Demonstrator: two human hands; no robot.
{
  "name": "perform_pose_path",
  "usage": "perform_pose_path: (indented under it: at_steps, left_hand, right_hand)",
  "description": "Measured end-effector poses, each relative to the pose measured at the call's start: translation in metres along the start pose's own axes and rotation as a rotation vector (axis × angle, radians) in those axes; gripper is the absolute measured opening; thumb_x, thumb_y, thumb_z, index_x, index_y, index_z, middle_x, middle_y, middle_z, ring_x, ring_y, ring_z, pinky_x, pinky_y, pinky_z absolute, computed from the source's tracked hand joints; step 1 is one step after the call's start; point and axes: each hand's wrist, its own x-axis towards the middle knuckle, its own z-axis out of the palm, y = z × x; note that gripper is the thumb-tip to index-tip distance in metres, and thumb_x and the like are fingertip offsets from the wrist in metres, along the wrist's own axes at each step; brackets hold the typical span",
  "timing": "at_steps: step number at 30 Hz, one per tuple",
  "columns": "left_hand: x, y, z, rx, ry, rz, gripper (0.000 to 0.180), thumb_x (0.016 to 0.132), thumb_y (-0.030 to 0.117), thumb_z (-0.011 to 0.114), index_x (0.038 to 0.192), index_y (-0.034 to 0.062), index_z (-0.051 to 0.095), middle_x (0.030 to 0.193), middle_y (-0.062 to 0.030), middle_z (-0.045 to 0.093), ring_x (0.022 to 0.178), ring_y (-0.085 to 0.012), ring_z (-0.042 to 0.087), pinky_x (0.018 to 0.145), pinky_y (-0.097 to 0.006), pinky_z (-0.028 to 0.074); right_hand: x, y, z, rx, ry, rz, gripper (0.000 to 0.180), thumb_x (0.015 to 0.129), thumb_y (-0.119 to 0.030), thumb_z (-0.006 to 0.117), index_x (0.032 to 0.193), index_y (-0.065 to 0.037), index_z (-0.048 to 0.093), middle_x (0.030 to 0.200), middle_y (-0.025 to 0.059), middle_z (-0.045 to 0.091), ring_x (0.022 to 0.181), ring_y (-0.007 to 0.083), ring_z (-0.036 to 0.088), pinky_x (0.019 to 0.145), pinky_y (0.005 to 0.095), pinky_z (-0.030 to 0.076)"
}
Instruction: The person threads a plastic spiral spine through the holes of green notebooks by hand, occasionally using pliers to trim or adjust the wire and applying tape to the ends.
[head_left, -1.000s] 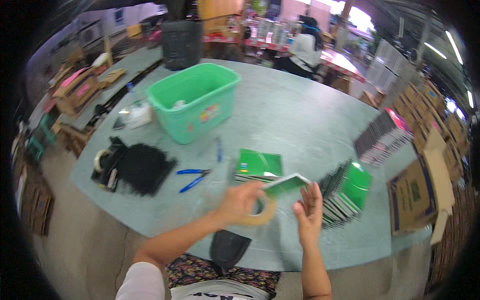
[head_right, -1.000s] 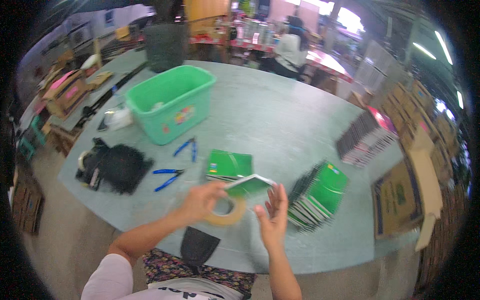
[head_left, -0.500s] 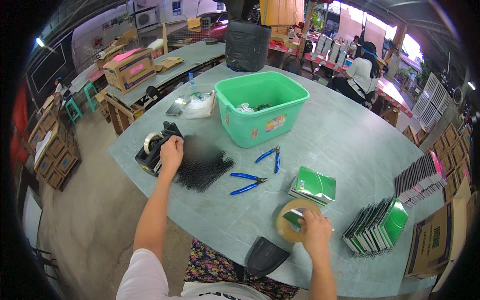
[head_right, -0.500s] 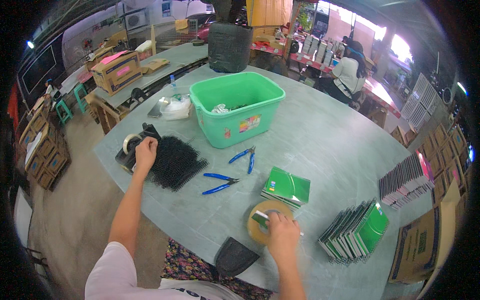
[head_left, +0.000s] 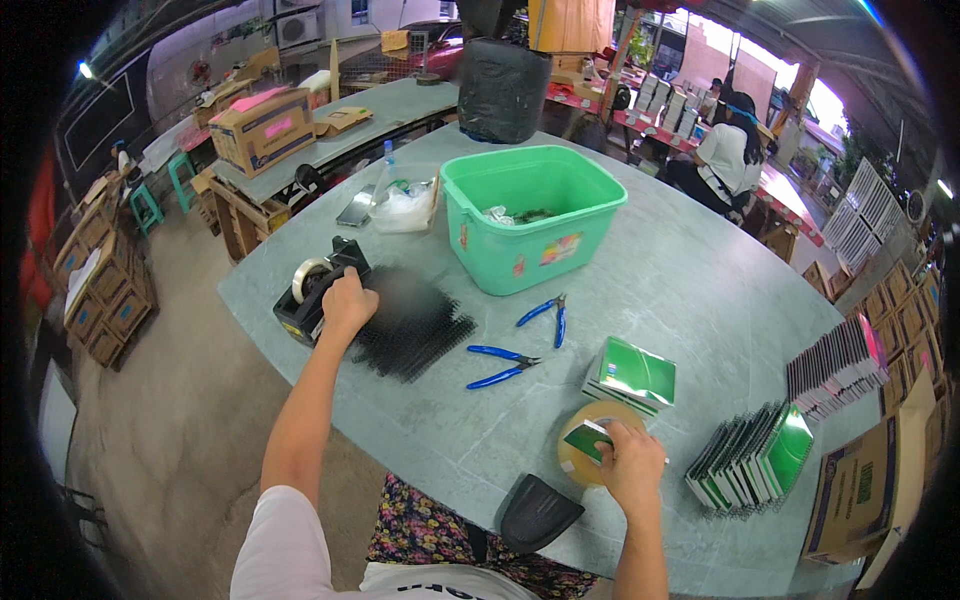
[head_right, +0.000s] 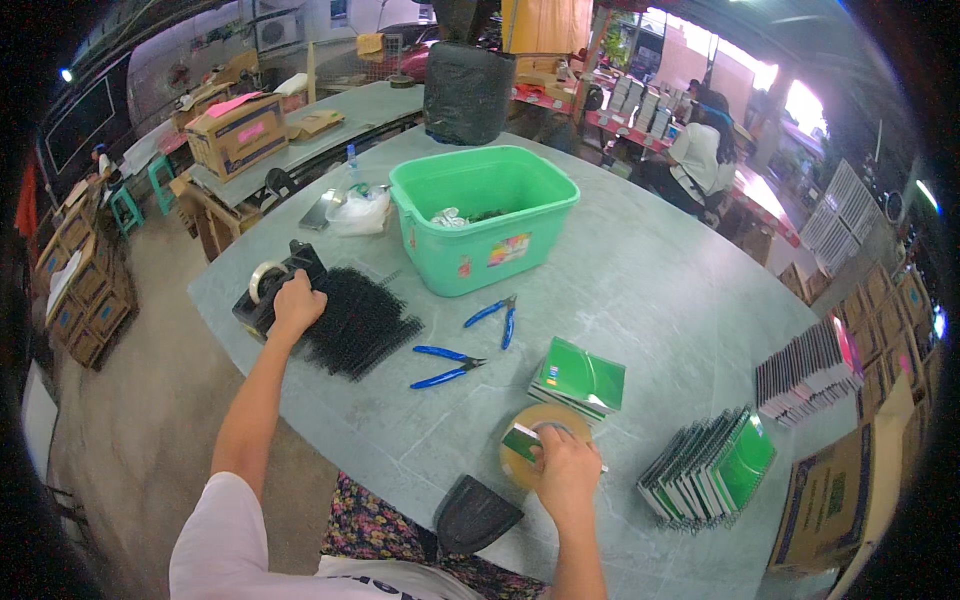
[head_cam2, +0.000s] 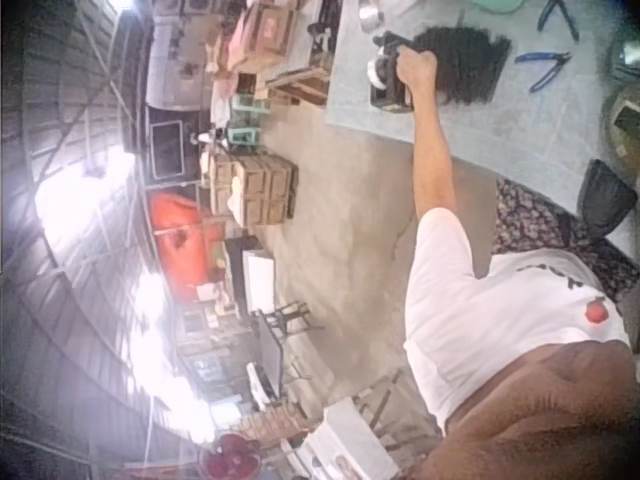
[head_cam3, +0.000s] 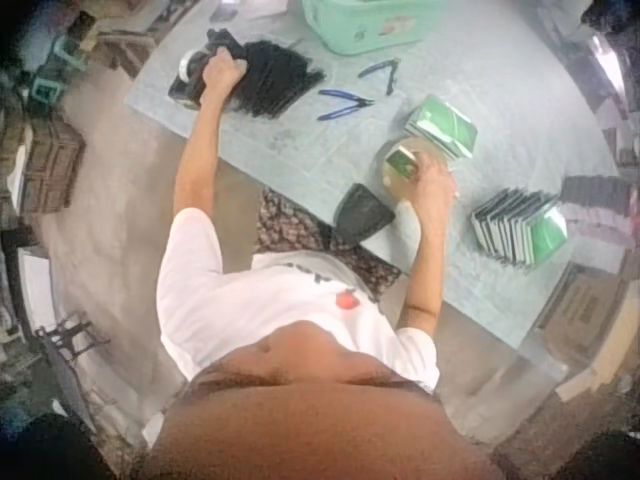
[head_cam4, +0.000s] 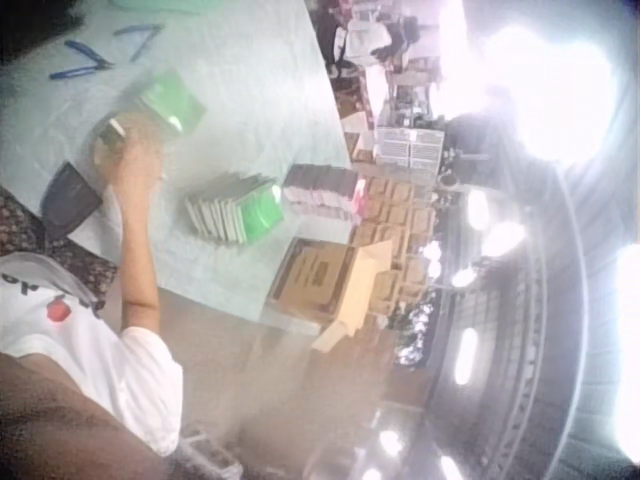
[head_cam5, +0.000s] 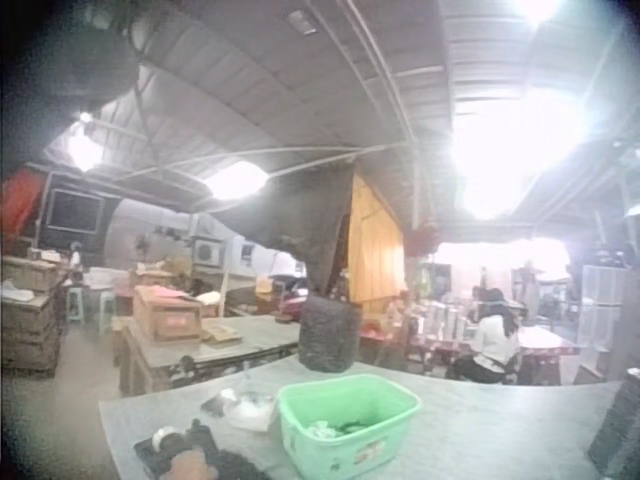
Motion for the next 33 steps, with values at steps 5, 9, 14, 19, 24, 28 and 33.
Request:
perform_pose_path:
  at_steps: [5,9,14,19,24,28,33]
  left_hand:
    - [-0.059,0.081,-0.047,-0.537,-0.050,0.294,0.026,0.081,0.008,0.052,0.105,0.0004,0.060,0.085,-0.0201,0.065,0.078,-0.0363,0.063,0.073,-0.041,0.050]
    - [-0.146,0.128,-0.035,-0.815,-0.479,0.707,0.025,0.090,0.020,0.054,0.103,0.0012,0.062,0.087,-0.0153,0.064,0.083,-0.0336,0.061,0.076,-0.038,0.049]
    - [-0.199,0.165,-0.019,-0.799,-0.625,0.784,0.022,0.087,0.019,0.060,0.100,0.0017,0.063,0.091,-0.0157,0.065,0.081,-0.0306,0.063,0.071,-0.036,0.049]
    - [-0.207,0.173,-0.011,-0.879,-0.490,0.743,0.022,0.085,0.016,0.063,0.099,0.0002,0.062,0.090,-0.0161,0.064,0.078,-0.0289,0.063,0.068,-0.034,0.048]
    - [-0.210,0.179,-0.009,-0.836,-0.332,0.765,0.019,0.083,0.017,0.064,0.093,0.0017,0.060,0.086,-0.0134,0.060,0.079,-0.0308,0.059,0.065,-0.038,0.048]
    - [-0.195,0.172,-0.008,-0.733,-0.498,0.837,0.021,0.081,0.018,0.065,0.093,0.0030,0.058,0.087,-0.0117,0.057,0.079,-0.0317,0.058,0.068,-0.038,0.047]
    - [-0.193,0.179,-0.027,-0.802,-0.556,0.854,0.026,0.083,0.023,0.064,0.099,0.0035,0.057,0.090,-0.0129,0.057,0.078,-0.0323,0.057,0.069,-0.040,0.046]
  right_hand:
    - [0.001,-0.004,0.000,0.154,0.115,0.047,0.021,0.075,-0.020,0.069,0.094,-0.012,0.066,0.083,0.0094,0.066,0.077,0.0280,0.062,0.065,0.0379,0.044]
    - [0.005,-0.001,0.009,0.193,0.176,0.063,0.014,0.076,-0.017,0.066,0.088,-0.011,0.066,0.078,0.0079,0.066,0.075,0.0257,0.063,0.064,0.0382,0.044]
    - [0.004,-0.004,0.007,0.261,0.202,0.041,0.013,0.076,-0.015,0.065,0.089,-0.010,0.066,0.076,0.0076,0.065,0.074,0.0253,0.063,0.064,0.0383,0.045]
    - [0.000,-0.008,0.004,0.303,0.161,0.009,0.014,0.077,-0.014,0.064,0.090,-0.010,0.066,0.075,0.0080,0.065,0.072,0.0251,0.062,0.065,0.0388,0.045]
    - [-0.001,-0.008,0.007,0.267,0.176,-0.006,0.014,0.078,-0.014,0.064,0.091,-0.010,0.066,0.073,0.0061,0.064,0.072,0.0236,0.062,0.063,0.0380,0.043]
    - [-0.002,-0.008,0.008,0.190,0.166,-0.048,0.014,0.078,-0.015,0.064,0.092,-0.010,0.064,0.073,0.0046,0.063,0.072,0.0236,0.061,0.064,0.0375,0.042]
    - [0.003,-0.021,0.019,0.216,0.263,-0.052,0.013,0.078,-0.015,0.064,0.090,-0.010,0.061,0.077,0.0041,0.062,0.077,0.0236,0.060,0.066,0.0375,0.041]
